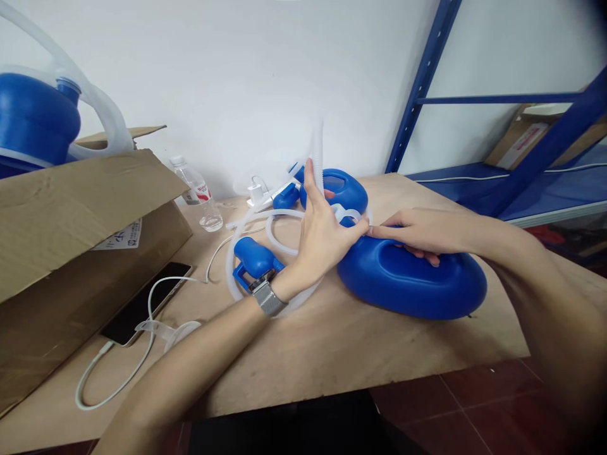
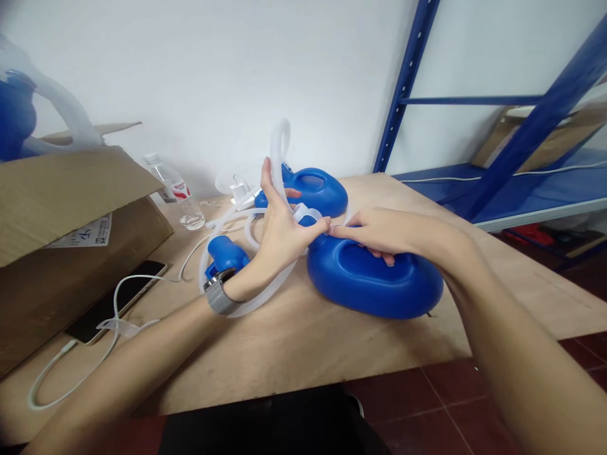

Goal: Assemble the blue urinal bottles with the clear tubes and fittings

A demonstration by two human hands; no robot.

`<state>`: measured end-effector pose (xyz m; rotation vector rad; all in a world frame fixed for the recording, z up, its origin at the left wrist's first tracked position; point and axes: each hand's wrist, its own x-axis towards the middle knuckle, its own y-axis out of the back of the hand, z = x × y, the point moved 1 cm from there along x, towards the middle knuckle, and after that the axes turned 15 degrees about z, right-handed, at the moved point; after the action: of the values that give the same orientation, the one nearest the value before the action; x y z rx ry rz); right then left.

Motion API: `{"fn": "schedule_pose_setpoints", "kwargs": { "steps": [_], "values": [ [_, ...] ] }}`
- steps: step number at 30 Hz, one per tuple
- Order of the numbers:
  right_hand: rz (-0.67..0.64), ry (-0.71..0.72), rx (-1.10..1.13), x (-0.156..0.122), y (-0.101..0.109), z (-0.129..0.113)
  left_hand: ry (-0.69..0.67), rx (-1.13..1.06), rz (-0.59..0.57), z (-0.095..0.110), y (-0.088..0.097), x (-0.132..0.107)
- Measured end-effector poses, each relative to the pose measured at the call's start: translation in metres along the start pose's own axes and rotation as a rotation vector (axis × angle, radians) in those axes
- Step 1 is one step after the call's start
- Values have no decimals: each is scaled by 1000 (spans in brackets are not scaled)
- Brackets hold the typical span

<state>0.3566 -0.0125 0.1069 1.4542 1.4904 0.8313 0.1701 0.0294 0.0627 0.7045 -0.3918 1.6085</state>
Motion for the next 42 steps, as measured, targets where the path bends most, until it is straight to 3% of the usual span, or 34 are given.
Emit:
{"fn": "schedule_pose_setpoints", "kwargs": {
  "steps": [9,20,26,31,36,42],
  "values": [
    [141,-51,-22,2,-10,10,-15,37,-30,-3,4,5],
    [73,-21,38,-2,-7,3,15,-3,-61,2,6,6],
    [50,-34,19,-2,-6,1,-70,32,-112,0,8,8],
    [45,-36,-4,-1,-5,1,-120,66,-89,-7,3,7],
    [75,36,4,-9,-2,-5,-145,95,-89,-9,2,6],
    [68,-51,-24,-8,-4,-7,-109,100,-92,-6,4,6]
  ]
}}
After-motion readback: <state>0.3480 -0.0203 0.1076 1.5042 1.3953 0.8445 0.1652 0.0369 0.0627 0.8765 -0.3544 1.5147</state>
